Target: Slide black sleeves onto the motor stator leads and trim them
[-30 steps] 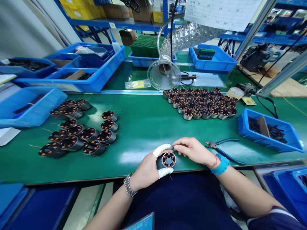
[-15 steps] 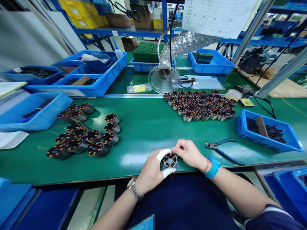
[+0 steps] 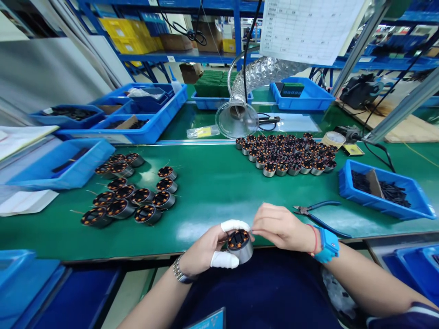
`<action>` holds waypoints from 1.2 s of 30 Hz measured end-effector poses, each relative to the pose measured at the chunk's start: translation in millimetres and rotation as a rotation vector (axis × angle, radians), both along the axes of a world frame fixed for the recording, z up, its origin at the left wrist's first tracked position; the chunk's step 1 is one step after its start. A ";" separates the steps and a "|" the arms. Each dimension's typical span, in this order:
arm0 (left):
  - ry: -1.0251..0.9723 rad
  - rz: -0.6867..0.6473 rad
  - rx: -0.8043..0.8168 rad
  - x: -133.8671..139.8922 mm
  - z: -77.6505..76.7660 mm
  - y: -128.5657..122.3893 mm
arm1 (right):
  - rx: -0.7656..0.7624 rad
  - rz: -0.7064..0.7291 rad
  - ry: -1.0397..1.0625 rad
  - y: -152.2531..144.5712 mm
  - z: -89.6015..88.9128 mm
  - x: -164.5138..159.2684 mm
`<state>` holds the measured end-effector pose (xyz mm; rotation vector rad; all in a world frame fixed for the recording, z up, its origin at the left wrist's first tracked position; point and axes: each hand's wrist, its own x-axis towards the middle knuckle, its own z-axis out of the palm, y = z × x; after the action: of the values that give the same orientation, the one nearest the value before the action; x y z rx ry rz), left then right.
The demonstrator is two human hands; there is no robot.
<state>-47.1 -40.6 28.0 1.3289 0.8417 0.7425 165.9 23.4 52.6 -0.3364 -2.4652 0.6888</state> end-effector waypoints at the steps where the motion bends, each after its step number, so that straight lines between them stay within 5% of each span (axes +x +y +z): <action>1: 0.086 0.027 0.062 2.1 -0.3 0.7 | -0.080 -0.063 -0.008 -2.2 -2.3 -3.0; 6: 0.608 0.224 0.517 12.1 -10.8 5.2 | -0.940 -0.460 -0.106 -9.8 -23.4 -21.3; 8: 0.672 0.223 0.589 13.0 -17.5 7.1 | -1.064 -0.519 -0.128 -10.2 -29.8 -25.8; 14: 0.667 0.163 0.568 7.6 -24.4 12.4 | -0.329 -0.391 -0.083 -20.8 -32.7 -20.7; 20: 0.635 0.090 0.538 4.5 -22.2 19.1 | 0.149 -0.338 -0.234 -36.1 -50.4 -12.1; 27: 0.597 0.034 0.495 3.4 -19.6 26.3 | -0.058 -0.379 -0.059 -30.1 -47.5 -6.6; 36: 0.560 0.016 0.481 4.7 -21.5 28.9 | -0.112 -0.376 0.029 -41.1 -59.2 -13.4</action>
<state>-42.4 -11.7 6.4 2.0163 1.1583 0.6091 152.6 -17.7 -6.6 -0.8017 -2.2506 0.6627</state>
